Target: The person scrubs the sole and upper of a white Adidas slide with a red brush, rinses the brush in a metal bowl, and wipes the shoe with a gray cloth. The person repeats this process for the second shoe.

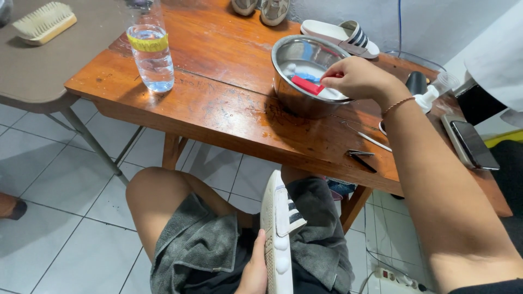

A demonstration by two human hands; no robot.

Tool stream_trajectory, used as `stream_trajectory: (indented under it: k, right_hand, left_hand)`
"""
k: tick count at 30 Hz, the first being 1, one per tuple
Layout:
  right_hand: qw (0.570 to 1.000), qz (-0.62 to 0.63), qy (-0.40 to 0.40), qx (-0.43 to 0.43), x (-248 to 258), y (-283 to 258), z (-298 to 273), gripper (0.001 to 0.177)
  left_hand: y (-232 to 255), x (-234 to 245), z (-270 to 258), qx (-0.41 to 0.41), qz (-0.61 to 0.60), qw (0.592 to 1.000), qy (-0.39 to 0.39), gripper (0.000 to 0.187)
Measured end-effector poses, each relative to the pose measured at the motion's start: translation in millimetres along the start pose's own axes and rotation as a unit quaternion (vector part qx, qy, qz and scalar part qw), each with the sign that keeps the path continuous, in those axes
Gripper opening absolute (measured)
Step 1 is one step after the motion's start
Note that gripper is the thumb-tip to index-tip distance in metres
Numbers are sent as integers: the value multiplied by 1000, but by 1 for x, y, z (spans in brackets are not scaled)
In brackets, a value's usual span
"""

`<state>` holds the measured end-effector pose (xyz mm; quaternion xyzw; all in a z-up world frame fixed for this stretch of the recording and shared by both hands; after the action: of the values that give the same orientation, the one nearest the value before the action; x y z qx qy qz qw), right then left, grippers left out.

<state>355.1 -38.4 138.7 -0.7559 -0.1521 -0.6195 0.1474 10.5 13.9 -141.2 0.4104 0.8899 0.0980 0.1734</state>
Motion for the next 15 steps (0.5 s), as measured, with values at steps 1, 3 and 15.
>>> stream_trajectory:
  k: [1, 3, 15]
  right_hand:
    - [999, 37, -2, -20, 7, 0, -8, 29]
    - [996, 74, -4, -40, 15, 4, -17, 30]
    - [979, -95, 181, 15, 12, 7, -23, 29]
  left_hand:
    - [0, 0, 0, -2, 3, 1000, -3, 90]
    - [-1, 0, 0, -3, 6, 1000, -6, 89]
    - [-10, -12, -6, -3, -200, 980, -24, 73]
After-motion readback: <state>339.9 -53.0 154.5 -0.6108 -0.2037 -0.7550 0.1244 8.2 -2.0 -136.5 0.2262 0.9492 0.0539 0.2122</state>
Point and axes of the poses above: each hand's wrist, its own z-axis towards the middle knuckle, its own x-axis out of the back of the hand, y = z × x, the point moved 8 cm from there along z, towards the middle knuckle, and after that the axes turned 11 degrees about -z, right-handed, at the moved point
